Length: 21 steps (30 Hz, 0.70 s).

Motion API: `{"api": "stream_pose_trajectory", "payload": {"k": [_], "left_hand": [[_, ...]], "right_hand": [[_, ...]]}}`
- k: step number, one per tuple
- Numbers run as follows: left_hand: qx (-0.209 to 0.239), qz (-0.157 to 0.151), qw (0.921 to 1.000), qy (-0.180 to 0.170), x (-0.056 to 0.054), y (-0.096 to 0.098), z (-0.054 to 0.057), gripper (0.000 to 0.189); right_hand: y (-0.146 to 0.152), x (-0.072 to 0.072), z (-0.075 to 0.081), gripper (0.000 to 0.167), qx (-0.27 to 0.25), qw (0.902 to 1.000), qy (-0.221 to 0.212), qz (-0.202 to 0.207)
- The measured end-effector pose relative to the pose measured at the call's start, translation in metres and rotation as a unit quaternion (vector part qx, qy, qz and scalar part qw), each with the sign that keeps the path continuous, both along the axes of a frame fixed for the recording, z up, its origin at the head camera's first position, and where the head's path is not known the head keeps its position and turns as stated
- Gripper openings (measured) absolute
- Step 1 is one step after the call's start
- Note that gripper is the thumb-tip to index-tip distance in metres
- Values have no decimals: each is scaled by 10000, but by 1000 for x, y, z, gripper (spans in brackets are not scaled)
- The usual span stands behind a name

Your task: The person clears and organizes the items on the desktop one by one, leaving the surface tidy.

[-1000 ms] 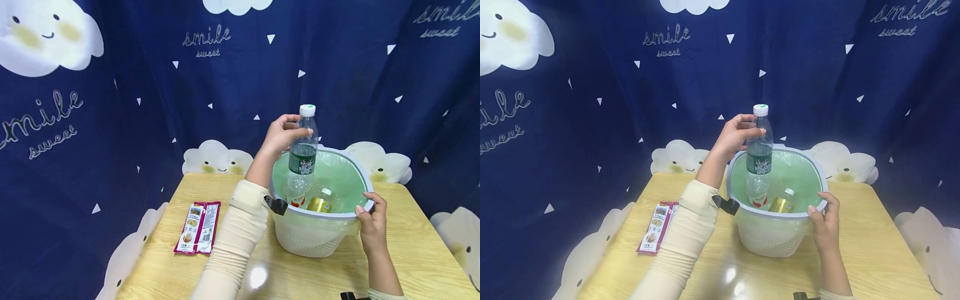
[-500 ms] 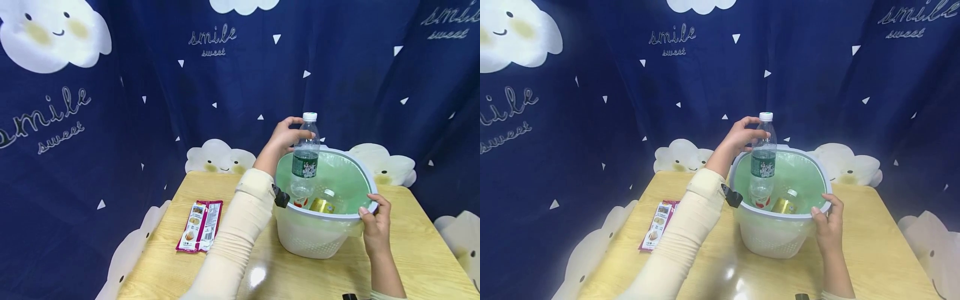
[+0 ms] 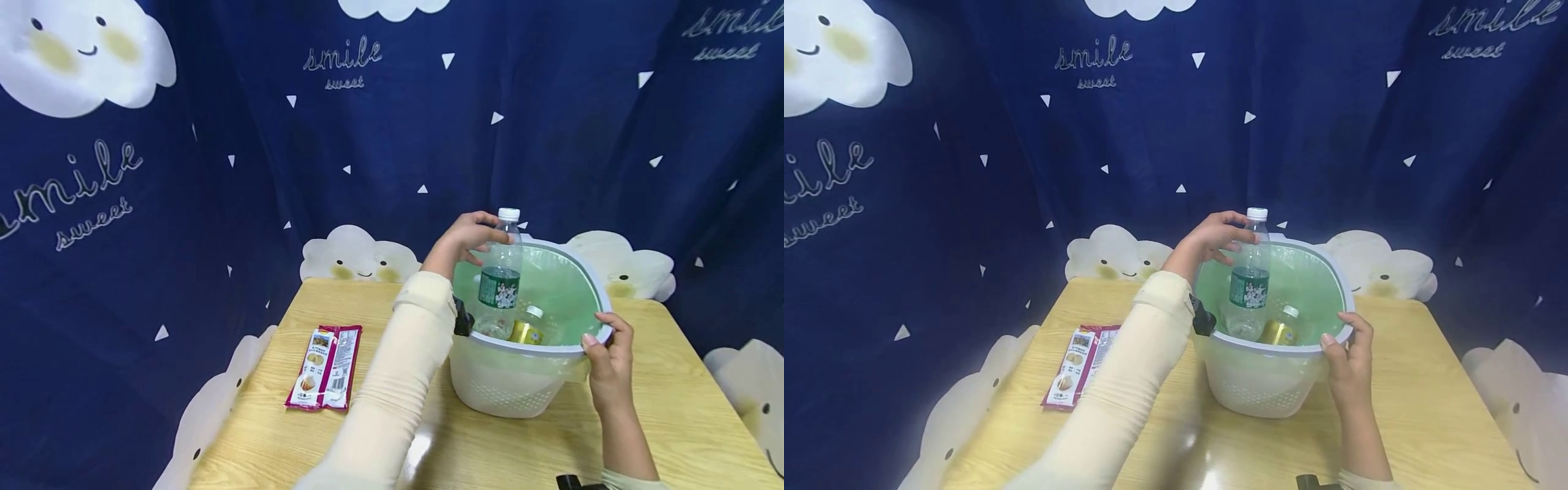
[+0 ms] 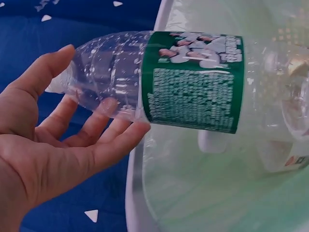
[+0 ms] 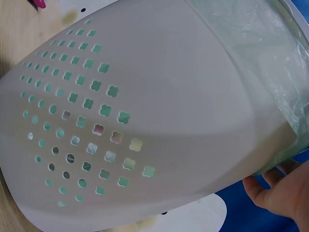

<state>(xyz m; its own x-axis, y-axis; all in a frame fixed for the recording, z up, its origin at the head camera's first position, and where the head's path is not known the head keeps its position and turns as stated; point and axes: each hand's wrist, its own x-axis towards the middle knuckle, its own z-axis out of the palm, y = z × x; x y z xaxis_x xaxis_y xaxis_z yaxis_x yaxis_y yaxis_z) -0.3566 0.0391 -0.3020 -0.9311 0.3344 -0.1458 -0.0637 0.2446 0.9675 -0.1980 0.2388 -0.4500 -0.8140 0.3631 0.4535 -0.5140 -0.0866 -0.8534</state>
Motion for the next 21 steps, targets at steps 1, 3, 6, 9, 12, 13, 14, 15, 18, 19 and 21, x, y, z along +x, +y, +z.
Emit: {"api": "stream_pose_trajectory", "payload": {"k": [1,3,6,9,12,13,14,15,18,19,21], "left_hand": [[-58,-80,10000,-14,0,1,-1,41],[-124,-186,9997,-69,0,3,-4,38],[-248,-311,9991,-129,0,5,-7,35],[-404,-507,9977,-172,0,6,-6,34],[-527,-775,9953,-224,0,8,-6,32],[-571,-857,9944,-248,0,8,-6,32],[-619,-942,9932,-282,0,8,-6,31],[-662,-1021,9920,-323,0,8,-6,31],[-743,-1297,9874,-516,0,8,-6,31],[-756,-1389,9857,-582,0,9,-6,32],[-770,-1558,9822,-711,-1,10,-6,33]], "right_hand": [[0,0,0,45,-1,10000,-11,-5],[1,0,0,45,4,10000,-13,-10],[1,0,-1,44,-2,10000,28,40],[1,0,-1,44,-18,9999,96,59],[2,0,-1,44,-18,9999,152,50],[2,0,-1,44,-13,9999,153,45],[1,0,-1,44,-9,9999,146,46],[1,0,-2,44,9,9999,133,53],[1,0,-2,44,35,9999,98,68],[1,0,-2,44,48,9999,94,67],[1,1,-1,44,51,9999,115,58]]}}
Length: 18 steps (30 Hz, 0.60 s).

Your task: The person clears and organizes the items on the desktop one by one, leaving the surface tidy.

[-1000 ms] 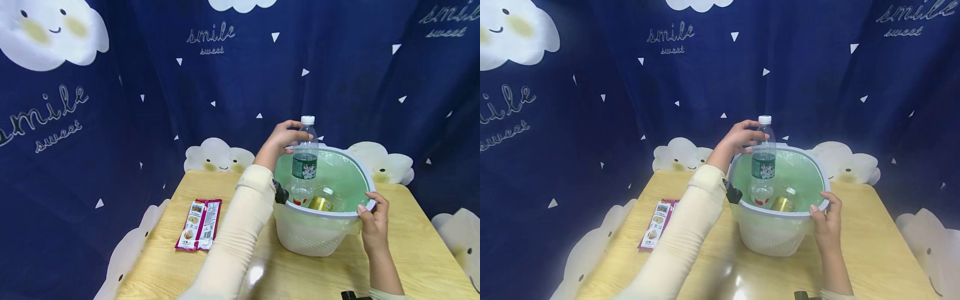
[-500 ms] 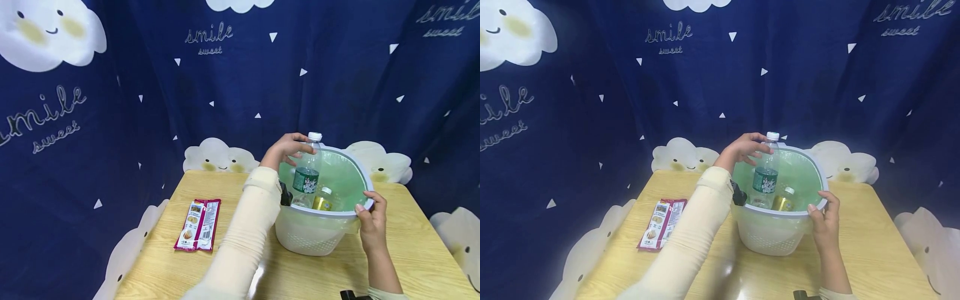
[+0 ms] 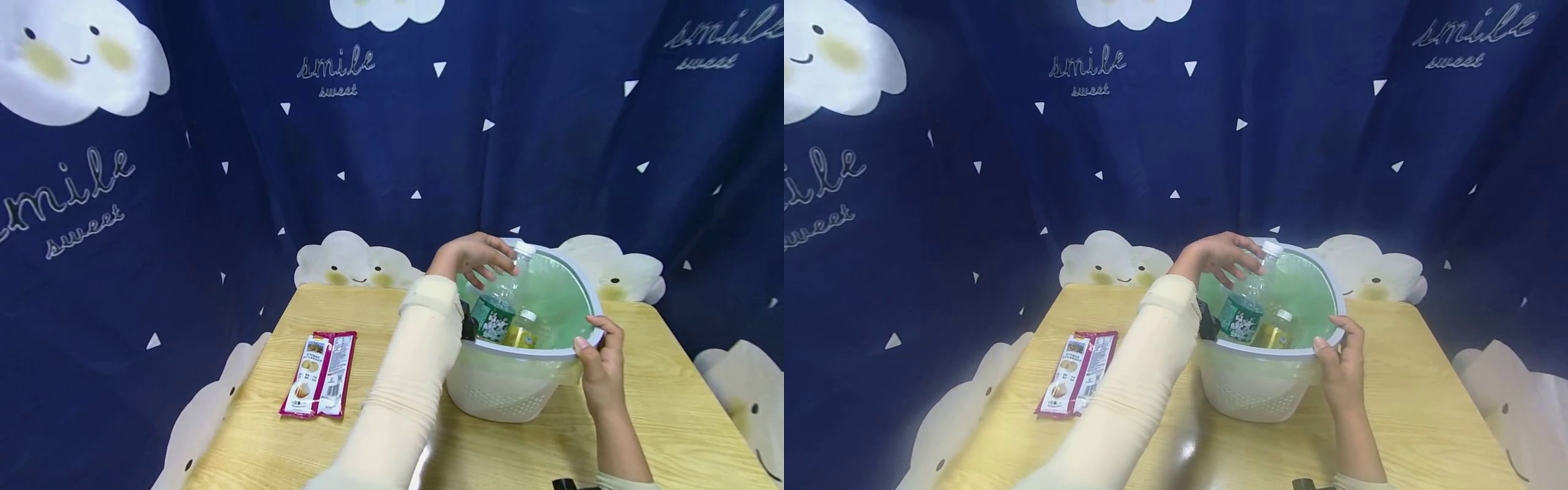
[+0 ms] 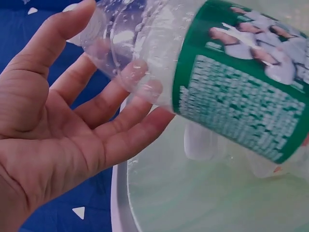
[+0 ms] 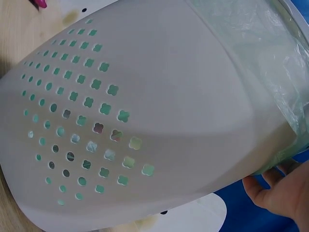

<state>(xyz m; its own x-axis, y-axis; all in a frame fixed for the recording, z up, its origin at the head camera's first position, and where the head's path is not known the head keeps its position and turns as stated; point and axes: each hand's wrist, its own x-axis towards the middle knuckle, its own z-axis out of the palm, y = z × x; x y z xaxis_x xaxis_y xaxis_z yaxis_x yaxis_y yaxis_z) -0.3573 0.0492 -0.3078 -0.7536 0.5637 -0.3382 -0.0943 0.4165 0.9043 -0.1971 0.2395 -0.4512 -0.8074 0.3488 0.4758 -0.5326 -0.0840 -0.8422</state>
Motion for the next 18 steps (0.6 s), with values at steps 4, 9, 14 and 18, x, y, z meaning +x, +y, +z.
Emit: {"api": "stream_pose_trajectory", "payload": {"k": [4,9,14,18], "left_hand": [[-110,-169,9994,-276,1,2,-2,32],[-323,-250,9990,-193,2,3,-4,35],[-317,-209,9991,161,3,2,0,46],[-180,-261,9993,197,4,2,3,48]], "right_hand": [[0,0,0,44,-18,10000,21,-1],[0,-1,-1,43,-47,10000,45,5],[0,-1,-2,43,-9,9999,106,-10],[1,0,-1,43,-34,9999,161,14]]}}
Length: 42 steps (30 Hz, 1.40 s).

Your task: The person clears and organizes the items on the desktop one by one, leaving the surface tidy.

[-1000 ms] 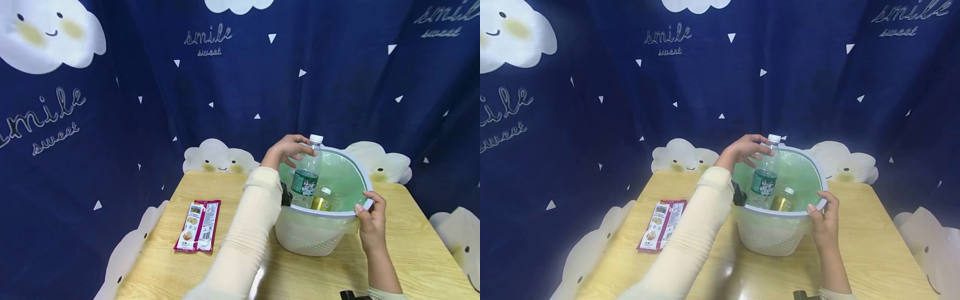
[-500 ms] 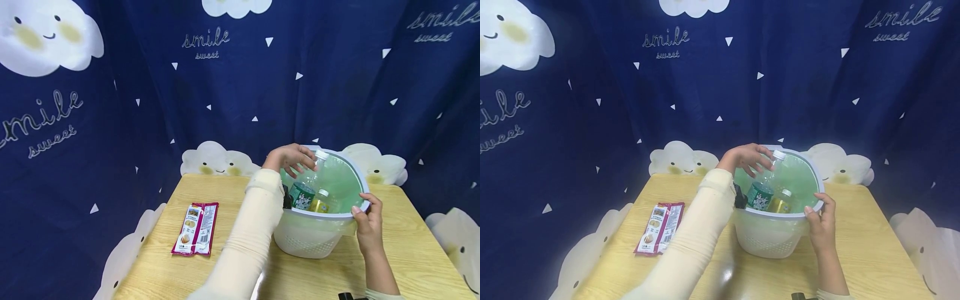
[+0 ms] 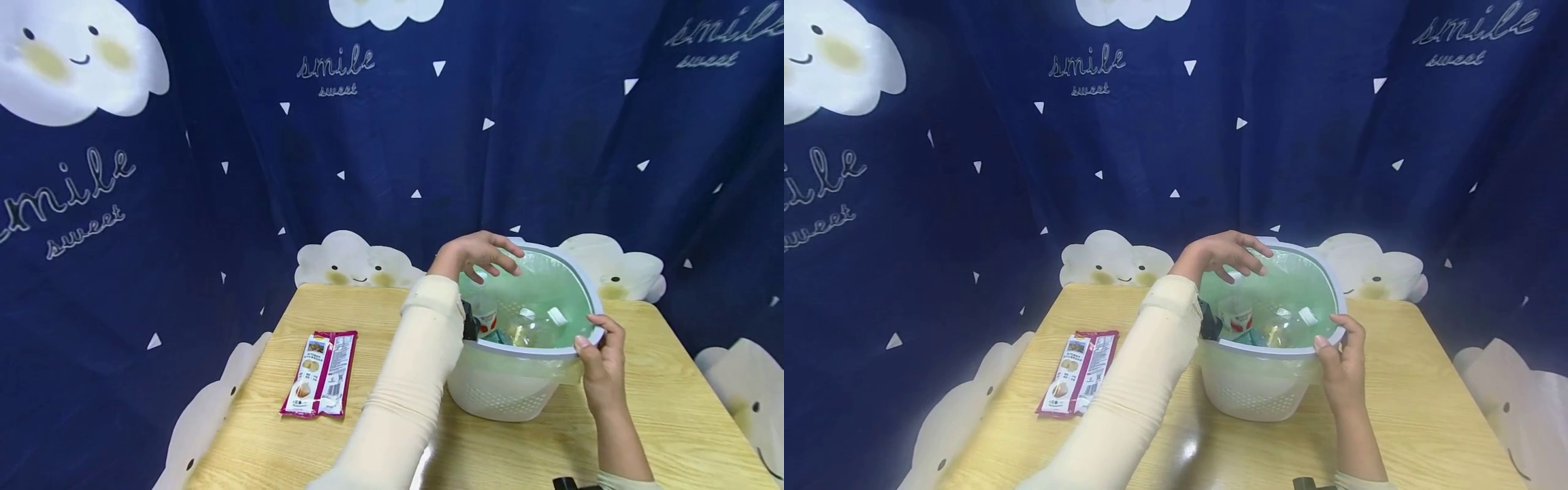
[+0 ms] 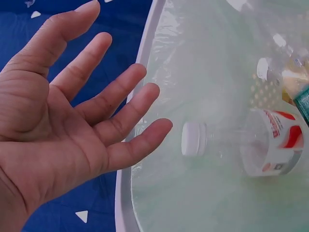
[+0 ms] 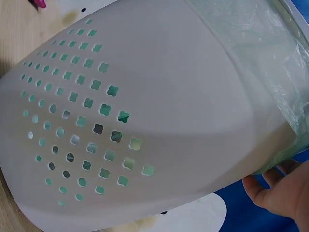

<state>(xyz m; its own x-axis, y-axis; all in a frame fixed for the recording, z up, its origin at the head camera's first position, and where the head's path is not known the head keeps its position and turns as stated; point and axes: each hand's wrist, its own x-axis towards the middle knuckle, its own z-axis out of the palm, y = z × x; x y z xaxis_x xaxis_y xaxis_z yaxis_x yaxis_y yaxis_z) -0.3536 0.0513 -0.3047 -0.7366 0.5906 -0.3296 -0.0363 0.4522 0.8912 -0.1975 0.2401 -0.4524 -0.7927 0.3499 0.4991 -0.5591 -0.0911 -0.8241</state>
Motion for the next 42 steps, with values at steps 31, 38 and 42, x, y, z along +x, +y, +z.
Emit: {"api": "stream_pose_trajectory", "payload": {"k": [31,38,42], "left_hand": [[825,-370,9657,2435,47,-39,13,38],[1022,-270,9522,2865,63,-50,7,40],[1204,-120,9444,3057,74,-59,4,41]], "right_hand": [[-3,2,4,42,-56,10000,-80,-17],[-1,0,2,42,-121,9999,52,65],[-2,-1,1,42,-162,9997,116,136]]}}
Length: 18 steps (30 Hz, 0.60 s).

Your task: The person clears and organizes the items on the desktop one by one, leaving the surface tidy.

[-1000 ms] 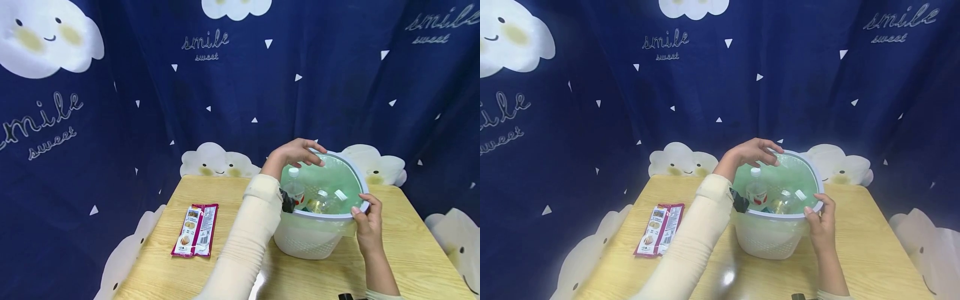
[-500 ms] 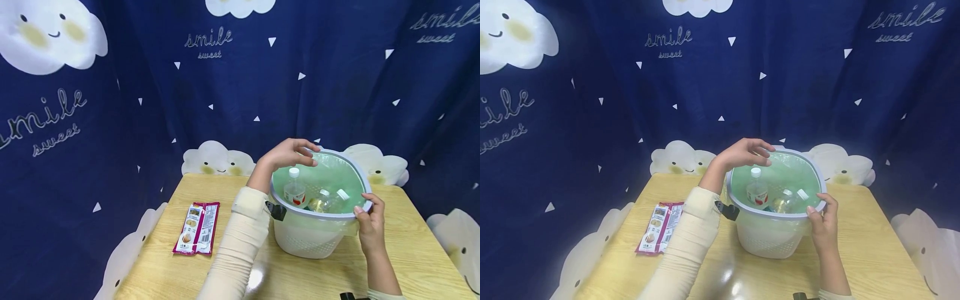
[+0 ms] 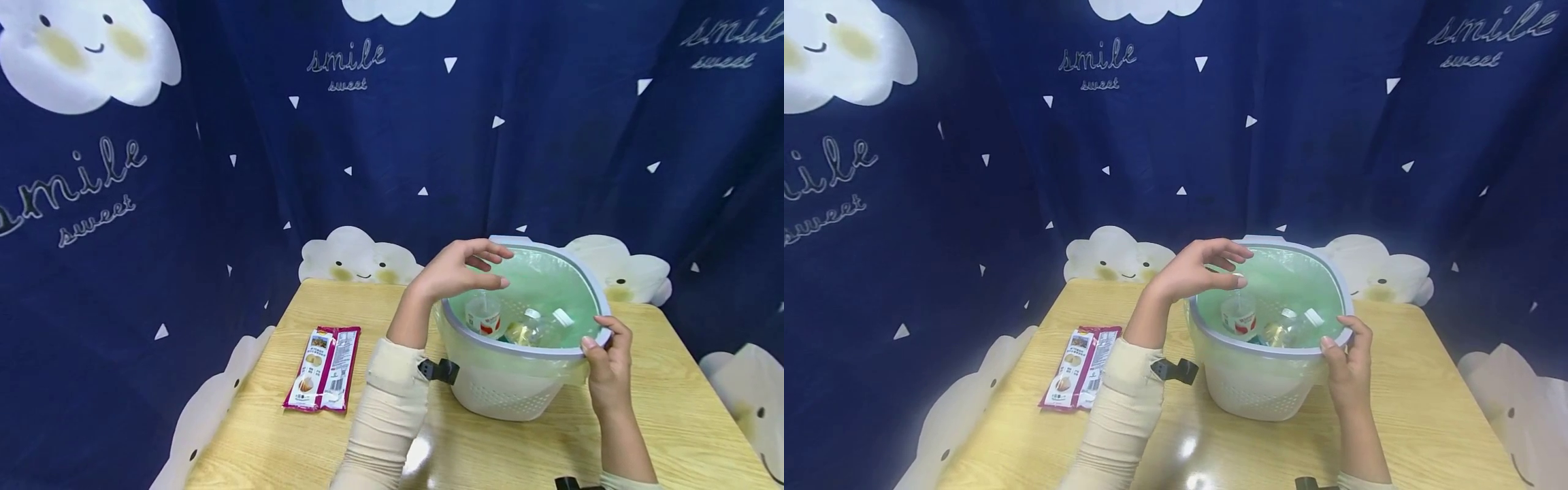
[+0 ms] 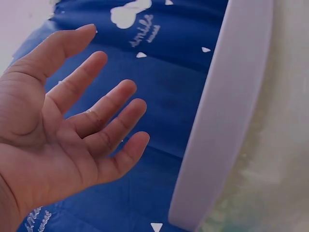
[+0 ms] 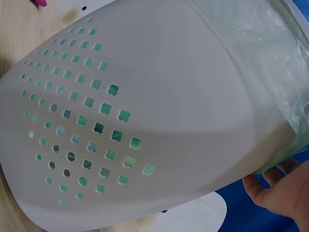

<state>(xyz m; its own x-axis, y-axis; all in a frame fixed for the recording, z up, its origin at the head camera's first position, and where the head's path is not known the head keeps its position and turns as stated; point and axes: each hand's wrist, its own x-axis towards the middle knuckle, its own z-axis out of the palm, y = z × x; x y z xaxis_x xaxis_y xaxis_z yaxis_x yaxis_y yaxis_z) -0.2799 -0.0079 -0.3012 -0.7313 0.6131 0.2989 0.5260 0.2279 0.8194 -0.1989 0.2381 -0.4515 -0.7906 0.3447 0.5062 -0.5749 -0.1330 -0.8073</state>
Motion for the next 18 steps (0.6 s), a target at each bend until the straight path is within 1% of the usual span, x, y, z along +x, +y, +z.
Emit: {"api": "stream_pose_trajectory", "payload": {"k": [4,7,9,14,18], "left_hand": [[140,80,9997,155,8,-8,-5,41],[225,152,9995,156,14,-14,-9,41],[276,199,9993,159,17,-17,-12,41],[375,279,9987,194,21,-20,-21,39],[450,353,9983,123,24,-22,-28,38]], "right_hand": [[-1,0,1,43,25,10000,-69,-31],[-1,0,1,43,43,9999,-119,-57],[0,0,1,42,41,10000,-80,-28],[0,0,1,43,34,10000,-42,9],[0,1,1,43,14,10000,-83,-2]]}}
